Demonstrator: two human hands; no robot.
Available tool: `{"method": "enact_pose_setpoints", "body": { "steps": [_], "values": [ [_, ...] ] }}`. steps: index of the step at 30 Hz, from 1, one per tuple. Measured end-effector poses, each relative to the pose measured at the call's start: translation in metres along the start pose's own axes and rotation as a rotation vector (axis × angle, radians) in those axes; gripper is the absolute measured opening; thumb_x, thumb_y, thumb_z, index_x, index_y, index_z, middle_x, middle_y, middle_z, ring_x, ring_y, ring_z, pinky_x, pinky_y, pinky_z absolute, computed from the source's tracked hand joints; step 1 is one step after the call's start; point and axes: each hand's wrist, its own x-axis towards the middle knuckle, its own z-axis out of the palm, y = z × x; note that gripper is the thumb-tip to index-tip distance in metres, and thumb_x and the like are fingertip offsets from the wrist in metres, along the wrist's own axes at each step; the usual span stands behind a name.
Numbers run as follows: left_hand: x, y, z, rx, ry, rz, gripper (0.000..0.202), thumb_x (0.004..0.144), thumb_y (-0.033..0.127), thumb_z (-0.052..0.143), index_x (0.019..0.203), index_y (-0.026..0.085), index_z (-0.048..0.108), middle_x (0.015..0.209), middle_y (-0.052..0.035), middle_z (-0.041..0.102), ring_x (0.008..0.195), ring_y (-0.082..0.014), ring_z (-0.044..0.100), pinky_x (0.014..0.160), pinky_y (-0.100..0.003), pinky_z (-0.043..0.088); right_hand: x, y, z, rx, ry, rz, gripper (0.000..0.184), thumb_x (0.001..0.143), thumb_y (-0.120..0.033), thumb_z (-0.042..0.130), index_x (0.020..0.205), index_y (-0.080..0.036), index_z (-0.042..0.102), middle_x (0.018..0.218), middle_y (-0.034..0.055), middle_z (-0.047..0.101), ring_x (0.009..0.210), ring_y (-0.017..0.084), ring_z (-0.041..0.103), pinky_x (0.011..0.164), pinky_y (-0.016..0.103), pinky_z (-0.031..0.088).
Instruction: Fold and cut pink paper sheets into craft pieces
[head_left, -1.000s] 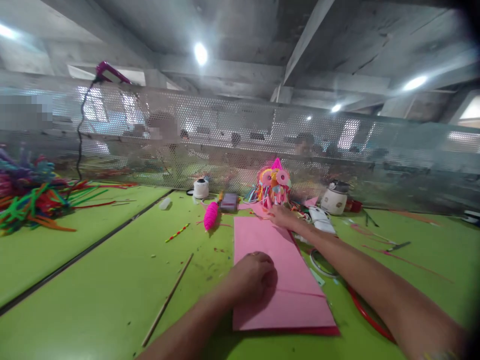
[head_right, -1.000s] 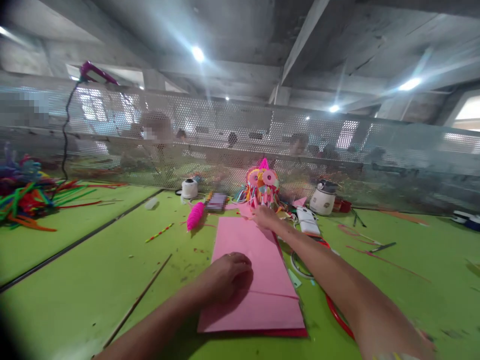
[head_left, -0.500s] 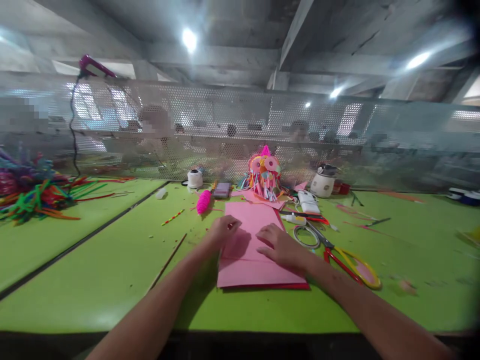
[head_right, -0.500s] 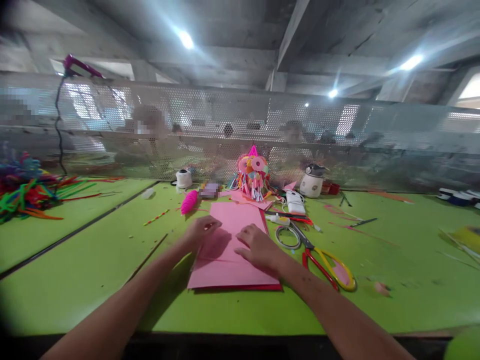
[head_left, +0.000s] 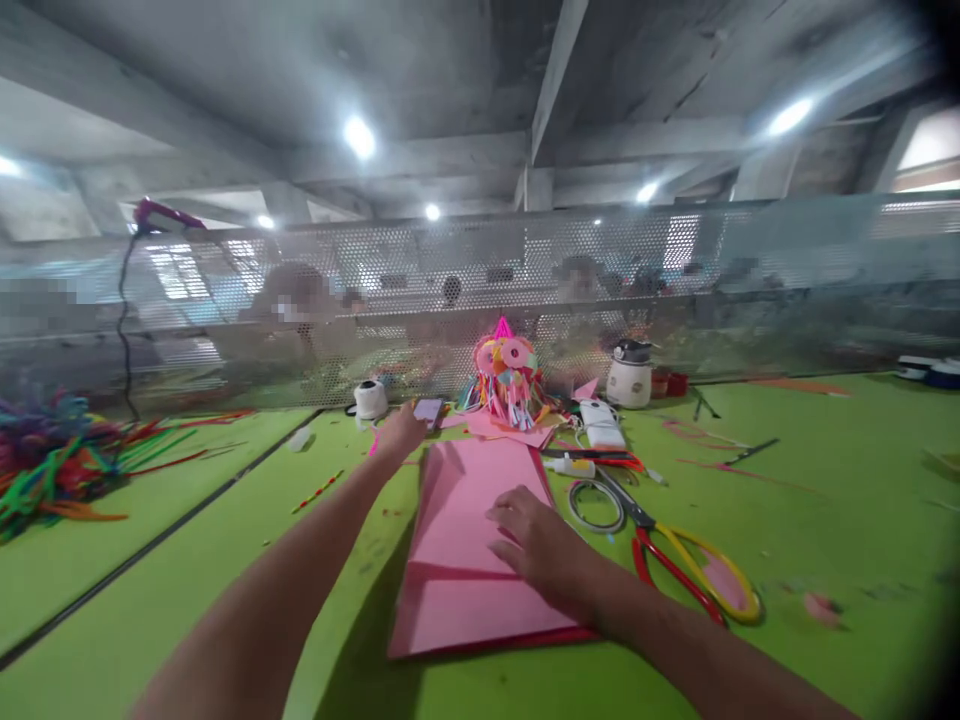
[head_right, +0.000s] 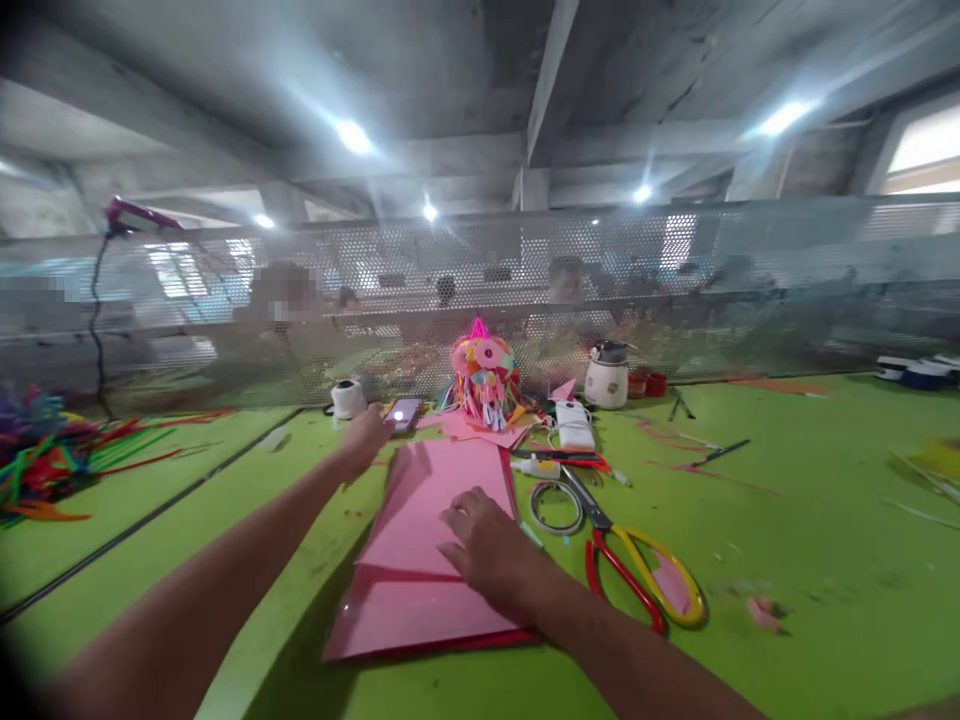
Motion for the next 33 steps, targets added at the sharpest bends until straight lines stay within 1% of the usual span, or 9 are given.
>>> {"method": "enact_pose_setpoints", "body": {
  "steps": [4,8,11,14,16,20,25,31,33],
  "values": [
    [0.018,0.01,0.012,0.071,0.059,-0.006,0.051,0.079,0.037,0.055,0.118,0.003,0.053,0.119,-0.0308,0.058,0.113,-0.042,0.052,0.087,-0.043,0.04,0.0,0.008,-0.004,-0.036,0.012,0.016,0.028,0.089,-0.028,0.059,0.114,-0.016,0.062,0.109,0.0119,0.061,0.105,0.024,0.051,0.093,0.04,0.046],
    [0.016,0.016,0.018,0.066,0.066,0.025,0.056,0.079,0.045,0.055,0.113,0.001,0.055,0.114,-0.0316,0.059,0.114,-0.0435,0.05,0.089,-0.045,0.038,-0.002,0.012,-0.01,-0.018,-0.001,0.037,0.03,0.092,-0.033,0.055,0.115,-0.015,0.063,0.109,0.0124,0.061,0.105,0.024,0.051,0.092,0.04,0.045],
    [0.0,0.016,0.014,-0.008,0.018,0.117,0.038,0.084,0.042,0.047,0.1,0.011,0.064,0.106,-0.0185,0.066,0.103,-0.0322,0.057,0.082,-0.035,0.04,-0.004,0.008,-0.012,-0.005,-0.062,0.011,0.043,0.088,-0.043,0.059,0.12,-0.015,0.062,0.115,0.0142,0.06,0.11,0.026,0.049,0.095,0.043,0.042],
    [-0.026,0.013,0.014,-0.114,-0.088,0.228,0.036,0.085,0.045,0.045,0.088,0.017,0.069,0.087,-0.0061,0.07,0.085,-0.0219,0.061,0.072,-0.027,0.041,-0.007,0.0,-0.01,-0.043,-0.17,-0.003,0.069,0.079,-0.058,0.063,0.133,-0.017,0.053,0.13,0.017,0.054,0.119,0.032,0.044,0.099,0.05,0.038],
    [-0.044,0.009,0.017,-0.185,-0.158,0.267,0.035,0.083,0.045,0.048,0.086,0.017,0.07,0.08,-0.0022,0.07,0.078,-0.0185,0.061,0.067,-0.024,0.041,-0.009,-0.005,-0.007,-0.072,-0.216,0.027,0.075,0.079,-0.059,0.062,0.138,-0.016,0.047,0.136,0.0183,0.049,0.123,0.034,0.041,0.101,0.052,0.036],
    [-0.072,0.001,0.028,-0.319,-0.236,0.26,0.033,0.08,0.039,0.051,0.088,0.014,0.071,0.075,-0.0017,0.07,0.069,-0.0164,0.061,0.061,-0.024,0.042,-0.009,-0.008,-0.003,-0.077,-0.176,0.081,0.062,0.087,-0.045,0.057,0.139,-0.014,0.045,0.135,0.0171,0.05,0.125,0.031,0.042,0.103,0.049,0.036],
    [-0.088,-0.001,0.034,-0.439,-0.212,0.211,0.037,0.082,0.037,0.048,0.097,0.012,0.07,0.071,-0.0036,0.07,0.062,-0.0169,0.062,0.057,-0.025,0.045,-0.008,-0.003,-0.005,-0.005,-0.148,0.121,0.054,0.085,-0.04,0.061,0.133,-0.015,0.052,0.13,0.0154,0.055,0.12,0.028,0.048,0.102,0.045,0.039],
    [-0.087,-0.018,0.031,-0.423,-0.077,0.18,0.041,0.077,0.039,0.054,0.105,0.012,0.067,0.107,-0.0119,0.069,0.097,-0.0261,0.063,0.082,-0.033,0.047,0.0,0.016,-0.007,0.219,-0.031,0.227,0.037,0.087,-0.041,0.056,0.115,-0.017,0.063,0.116,0.0123,0.064,0.104,0.023,0.058,0.093,0.037,0.045],
    [-0.087,-0.023,0.029,-0.422,-0.089,0.169,0.037,0.078,0.039,0.053,0.1,0.013,0.068,0.1,-0.0102,0.071,0.093,-0.0252,0.064,0.079,-0.032,0.047,0.002,0.022,-0.009,0.295,-0.007,0.24,0.03,0.09,-0.039,0.051,0.098,-0.016,0.067,0.101,0.0096,0.067,0.091,0.02,0.06,0.083,0.032,0.047]
  ]
}}
